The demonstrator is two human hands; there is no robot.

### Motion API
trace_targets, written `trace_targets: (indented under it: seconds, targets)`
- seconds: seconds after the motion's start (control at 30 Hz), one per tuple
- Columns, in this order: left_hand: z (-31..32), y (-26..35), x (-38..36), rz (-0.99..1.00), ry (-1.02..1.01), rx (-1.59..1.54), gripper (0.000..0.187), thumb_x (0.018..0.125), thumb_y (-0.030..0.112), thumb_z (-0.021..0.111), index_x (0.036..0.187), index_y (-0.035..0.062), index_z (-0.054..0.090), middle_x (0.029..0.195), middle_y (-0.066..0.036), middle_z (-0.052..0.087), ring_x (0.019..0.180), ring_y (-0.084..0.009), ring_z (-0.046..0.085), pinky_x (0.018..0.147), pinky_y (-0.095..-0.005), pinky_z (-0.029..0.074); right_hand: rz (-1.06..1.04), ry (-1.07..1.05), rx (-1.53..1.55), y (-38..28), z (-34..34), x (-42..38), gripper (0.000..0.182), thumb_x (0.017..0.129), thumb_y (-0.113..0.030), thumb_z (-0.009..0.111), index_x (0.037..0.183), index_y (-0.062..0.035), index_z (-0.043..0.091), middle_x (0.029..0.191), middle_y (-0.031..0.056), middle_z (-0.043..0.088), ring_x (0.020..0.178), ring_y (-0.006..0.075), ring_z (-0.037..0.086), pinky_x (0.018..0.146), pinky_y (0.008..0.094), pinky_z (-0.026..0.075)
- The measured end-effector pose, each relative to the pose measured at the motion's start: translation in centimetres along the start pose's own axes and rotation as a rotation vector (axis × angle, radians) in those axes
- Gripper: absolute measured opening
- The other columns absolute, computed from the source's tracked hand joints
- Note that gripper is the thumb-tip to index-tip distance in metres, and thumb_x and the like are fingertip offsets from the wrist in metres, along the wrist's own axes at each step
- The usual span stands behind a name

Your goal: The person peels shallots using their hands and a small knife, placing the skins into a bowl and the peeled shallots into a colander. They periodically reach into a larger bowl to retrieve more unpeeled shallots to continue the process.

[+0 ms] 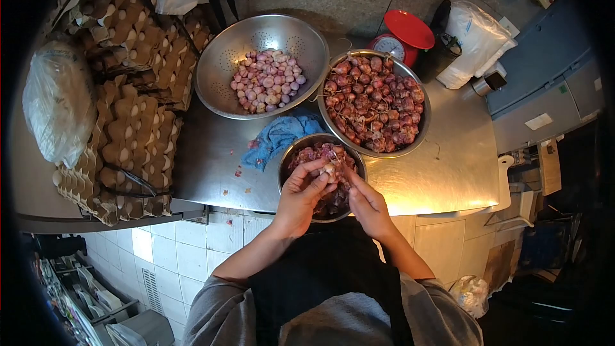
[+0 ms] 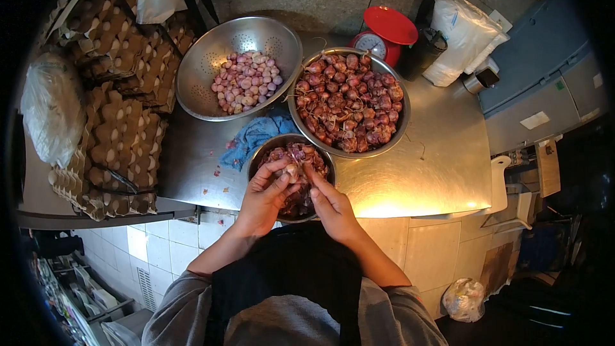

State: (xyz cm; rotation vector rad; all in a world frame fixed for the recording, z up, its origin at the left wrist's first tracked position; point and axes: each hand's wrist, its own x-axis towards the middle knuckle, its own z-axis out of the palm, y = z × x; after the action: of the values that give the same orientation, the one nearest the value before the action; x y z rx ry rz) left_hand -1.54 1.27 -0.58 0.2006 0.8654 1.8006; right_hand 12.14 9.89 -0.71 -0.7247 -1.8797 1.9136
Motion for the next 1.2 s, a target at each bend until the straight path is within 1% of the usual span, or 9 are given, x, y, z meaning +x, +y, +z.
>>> trace_targets:
  seconds: [0.07, 0.2, 0.47, 0.7, 0.9, 1.0, 1.03, 1.1, 1.2]
  targets:
    - [-0.1, -0.3, 0.1, 0.079, 0.002, 0.054, 0.027, 0.085, 0.002, 0.054, 0.111, 0.0046, 0.05, 0.103, -0.003, 0.055, 0.095, -0.0103, 0.051, 0.084, -0.0238, 0.042, -0.005, -0.02, 0.033, -0.5, 0.6, -0.3, 0.041, 0.092, -0.013, 0.041, 0.131, 0.0, 0.034, 0.133, 0.0131, 0.039, 0.123, 0.0189, 0.035, 0.1, 0.0276, 0.026]
    - [-0.6, -0.7, 0.4, 0.158, 0.016, 0.132, 0.027, 0.082, -0.001, 0.057, 0.107, 0.0034, 0.05, 0.102, -0.003, 0.055, 0.094, -0.0087, 0.051, 0.085, -0.0217, 0.041, -0.105, 0.0, -0.11, -0.6, 1.3, 0.0, 0.039, 0.092, -0.013, 0.041, 0.128, 0.0009, 0.037, 0.13, 0.016, 0.042, 0.122, 0.0199, 0.038, 0.099, 0.0278, 0.027]
    - [-0.2, -0.1, 0.1, 0.189, 0.043, 0.159, 0.025, 0.08, -0.004, 0.058, 0.102, 0.005, 0.051, 0.097, -0.002, 0.055, 0.09, -0.0089, 0.052, 0.083, -0.0231, 0.042, -0.028, 0.025, -0.064, 0.6, 1.1, 0.2, 0.038, 0.091, -0.014, 0.043, 0.126, 0.0003, 0.041, 0.124, 0.0171, 0.048, 0.117, 0.0213, 0.044, 0.097, 0.0284, 0.031]
    - [-0.5, -0.2, 0.1, 0.196, 0.034, 0.197, 0.024, 0.081, -0.003, 0.057, 0.103, 0.0043, 0.051, 0.097, -0.002, 0.056, 0.09, -0.0098, 0.053, 0.082, -0.0242, 0.044, -0.059, 0.048, -0.126, 0.6, 1.2, 0.3, 0.037, 0.091, -0.016, 0.045, 0.124, 0.0007, 0.042, 0.12, 0.0171, 0.051, 0.114, 0.0216, 0.047, 0.095, 0.0282, 0.033]
    - [-0.1, 0.6, -0.5, 0.064, -0.043, 0.055, 0.028, 0.087, 0.002, 0.051, 0.114, 0.0046, 0.048, 0.104, -0.006, 0.055, 0.092, -0.0133, 0.055, 0.086, -0.0284, 0.045, -0.144, 0.117, -0.226, 0.5, 0.2, 0.9, 0.037, 0.092, -0.016, 0.043, 0.126, -0.0013, 0.042, 0.121, 0.0161, 0.051, 0.114, 0.02, 0.047, 0.095, 0.0277, 0.033]
    - [0.5, 1.3, -0.9, -0.005, -0.007, 0.022, 0.029, 0.089, 0.007, 0.049, 0.118, 0.0063, 0.047, 0.105, -0.006, 0.054, 0.093, -0.0147, 0.055, 0.084, -0.0296, 0.046, -0.13, 0.161, -0.206, 0.0, -0.3, 1.2, 0.037, 0.092, -0.016, 0.042, 0.127, -0.002, 0.041, 0.124, 0.0149, 0.049, 0.115, 0.0193, 0.046, 0.095, 0.0273, 0.033]
    - [0.3, 1.3, -0.8, -0.026, -0.013, 0.001, 0.03, 0.089, 0.008, 0.049, 0.118, 0.0066, 0.047, 0.105, -0.006, 0.055, 0.093, -0.0144, 0.055, 0.084, -0.0294, 0.046, -0.144, 0.164, -0.216, -1.0, -0.1, 1.2, 0.039, 0.092, -0.015, 0.042, 0.129, -0.0028, 0.038, 0.127, 0.0136, 0.046, 0.116, 0.0195, 0.044, 0.096, 0.0269, 0.032]
    - [-0.4, 1.0, -0.6, -0.069, -0.027, -0.042, 0.031, 0.089, 0.01, 0.049, 0.12, 0.0073, 0.046, 0.105, -0.005, 0.055, 0.093, -0.0137, 0.055, 0.084, -0.0291, 0.046, -0.103, 0.15, -0.187, -0.6, -0.1, 0.9, 0.041, 0.092, -0.015, 0.042, 0.131, -0.0033, 0.035, 0.128, 0.0133, 0.045, 0.116, 0.0196, 0.044, 0.096, 0.0268, 0.032]
    - [-1.0, 0.5, -0.5, -0.065, -0.003, -0.013, 0.029, 0.089, 0.012, 0.05, 0.117, 0.0085, 0.048, 0.101, -0.004, 0.056, 0.091, -0.0139, 0.056, 0.08, -0.0275, 0.047, -0.087, 0.062, -0.15, 0.2, -0.2, 0.5, 0.043, 0.093, -0.016, 0.041, 0.133, -0.0037, 0.031, 0.129, 0.0131, 0.044, 0.117, 0.0195, 0.043, 0.097, 0.0266, 0.031]
